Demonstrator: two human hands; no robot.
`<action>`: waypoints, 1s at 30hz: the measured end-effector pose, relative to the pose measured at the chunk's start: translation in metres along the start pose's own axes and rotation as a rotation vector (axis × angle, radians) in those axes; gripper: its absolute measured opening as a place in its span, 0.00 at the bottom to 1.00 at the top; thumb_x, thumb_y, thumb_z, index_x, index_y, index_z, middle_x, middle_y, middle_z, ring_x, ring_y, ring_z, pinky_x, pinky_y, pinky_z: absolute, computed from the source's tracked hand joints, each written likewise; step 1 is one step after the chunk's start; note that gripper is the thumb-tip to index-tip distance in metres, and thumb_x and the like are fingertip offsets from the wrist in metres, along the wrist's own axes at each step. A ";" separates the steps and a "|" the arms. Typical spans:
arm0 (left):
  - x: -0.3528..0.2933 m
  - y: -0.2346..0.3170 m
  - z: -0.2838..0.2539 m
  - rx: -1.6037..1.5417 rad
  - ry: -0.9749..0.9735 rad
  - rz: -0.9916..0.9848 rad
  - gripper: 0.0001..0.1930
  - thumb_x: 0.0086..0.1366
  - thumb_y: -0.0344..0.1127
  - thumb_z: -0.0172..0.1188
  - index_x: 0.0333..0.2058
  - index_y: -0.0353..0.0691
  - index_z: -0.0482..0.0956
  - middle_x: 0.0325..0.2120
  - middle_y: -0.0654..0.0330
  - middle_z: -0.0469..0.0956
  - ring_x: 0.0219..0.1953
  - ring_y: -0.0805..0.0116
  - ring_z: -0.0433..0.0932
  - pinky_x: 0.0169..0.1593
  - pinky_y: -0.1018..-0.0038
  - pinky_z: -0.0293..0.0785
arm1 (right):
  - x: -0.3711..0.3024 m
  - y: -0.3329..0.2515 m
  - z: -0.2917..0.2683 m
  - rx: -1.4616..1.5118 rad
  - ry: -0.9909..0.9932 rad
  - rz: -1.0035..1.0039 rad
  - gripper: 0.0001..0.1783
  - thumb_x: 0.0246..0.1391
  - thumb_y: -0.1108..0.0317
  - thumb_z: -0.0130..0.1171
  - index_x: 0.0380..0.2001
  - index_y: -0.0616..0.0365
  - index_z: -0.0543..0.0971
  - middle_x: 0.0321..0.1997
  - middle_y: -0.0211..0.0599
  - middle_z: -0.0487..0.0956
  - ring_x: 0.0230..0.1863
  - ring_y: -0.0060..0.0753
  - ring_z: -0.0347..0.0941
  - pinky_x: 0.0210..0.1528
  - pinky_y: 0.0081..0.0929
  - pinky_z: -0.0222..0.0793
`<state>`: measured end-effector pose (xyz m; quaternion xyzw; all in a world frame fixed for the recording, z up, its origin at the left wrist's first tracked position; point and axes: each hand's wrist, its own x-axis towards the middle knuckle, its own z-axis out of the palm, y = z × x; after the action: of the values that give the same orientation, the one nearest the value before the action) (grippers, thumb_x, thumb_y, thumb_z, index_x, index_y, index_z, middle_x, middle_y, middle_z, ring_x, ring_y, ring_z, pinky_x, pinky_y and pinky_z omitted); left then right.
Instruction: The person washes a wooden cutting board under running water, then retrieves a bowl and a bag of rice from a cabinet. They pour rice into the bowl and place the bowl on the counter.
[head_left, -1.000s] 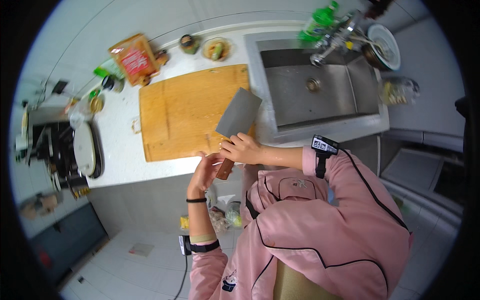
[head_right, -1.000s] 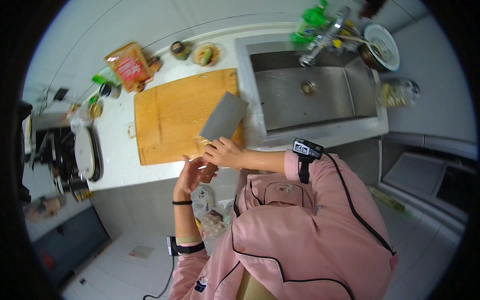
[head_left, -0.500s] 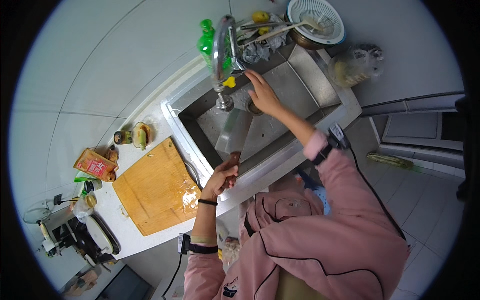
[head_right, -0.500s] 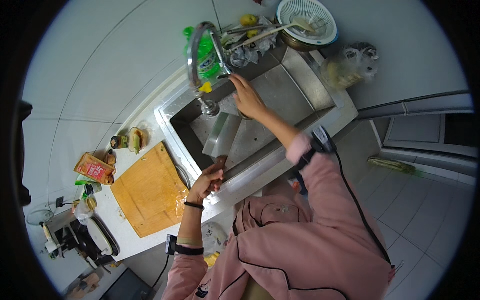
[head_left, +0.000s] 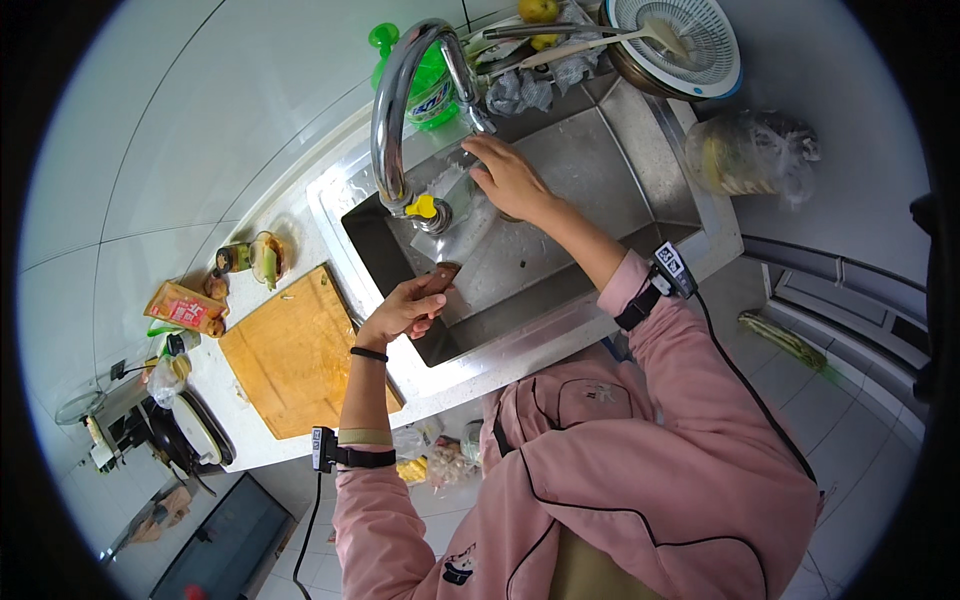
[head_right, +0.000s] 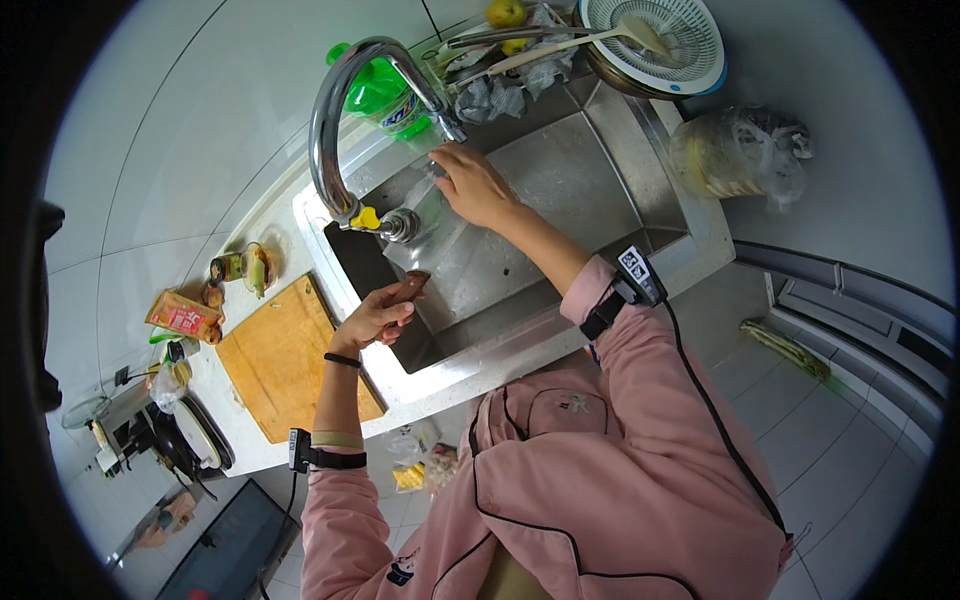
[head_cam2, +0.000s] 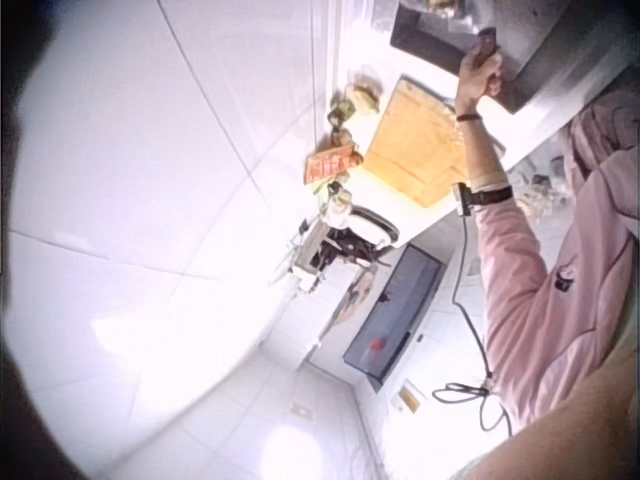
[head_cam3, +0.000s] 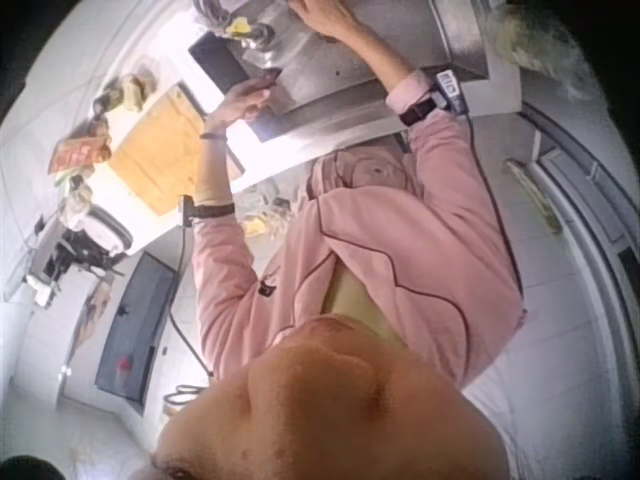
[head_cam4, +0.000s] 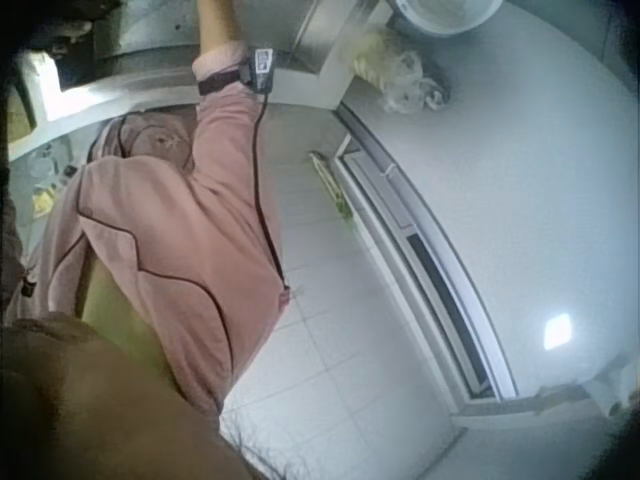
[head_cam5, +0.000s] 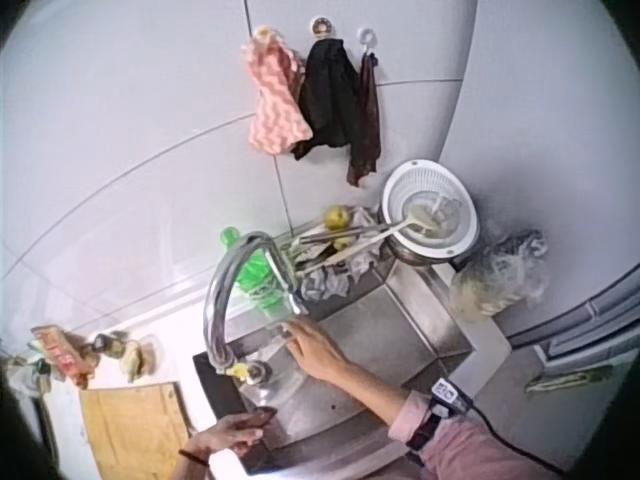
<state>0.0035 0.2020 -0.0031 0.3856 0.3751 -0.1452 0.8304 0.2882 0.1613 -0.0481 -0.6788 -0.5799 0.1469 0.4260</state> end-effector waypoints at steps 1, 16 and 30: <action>0.002 0.001 -0.001 0.041 0.015 0.003 0.20 0.63 0.37 0.64 0.51 0.36 0.71 0.21 0.69 0.65 0.13 0.83 0.60 0.16 0.84 0.55 | -0.007 0.001 0.003 0.013 0.103 -0.044 0.22 0.56 0.72 0.55 0.54 0.63 0.71 0.59 0.49 0.70 0.61 0.52 0.64 0.64 0.39 0.59; 0.065 0.002 0.002 0.398 0.166 0.077 0.14 0.63 0.31 0.61 0.44 0.34 0.68 0.17 0.69 0.65 0.12 0.82 0.62 0.13 0.81 0.58 | -0.027 0.039 0.126 -0.321 -0.125 0.450 0.48 0.61 0.40 0.39 0.65 0.77 0.48 0.71 0.65 0.46 0.74 0.56 0.38 0.73 0.49 0.28; 0.063 -0.011 -0.011 1.519 0.621 0.231 0.27 0.57 0.49 0.63 0.52 0.44 0.72 0.25 0.49 0.79 0.30 0.46 0.80 0.32 0.54 0.75 | -0.017 0.124 0.061 -0.121 0.031 0.609 0.41 0.64 0.44 0.41 0.60 0.77 0.60 0.66 0.66 0.59 0.68 0.58 0.53 0.69 0.43 0.47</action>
<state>0.0344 0.2059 -0.0594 0.9003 0.3452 -0.1595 0.2120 0.3231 0.1746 -0.1822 -0.8476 -0.3510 0.2226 0.3299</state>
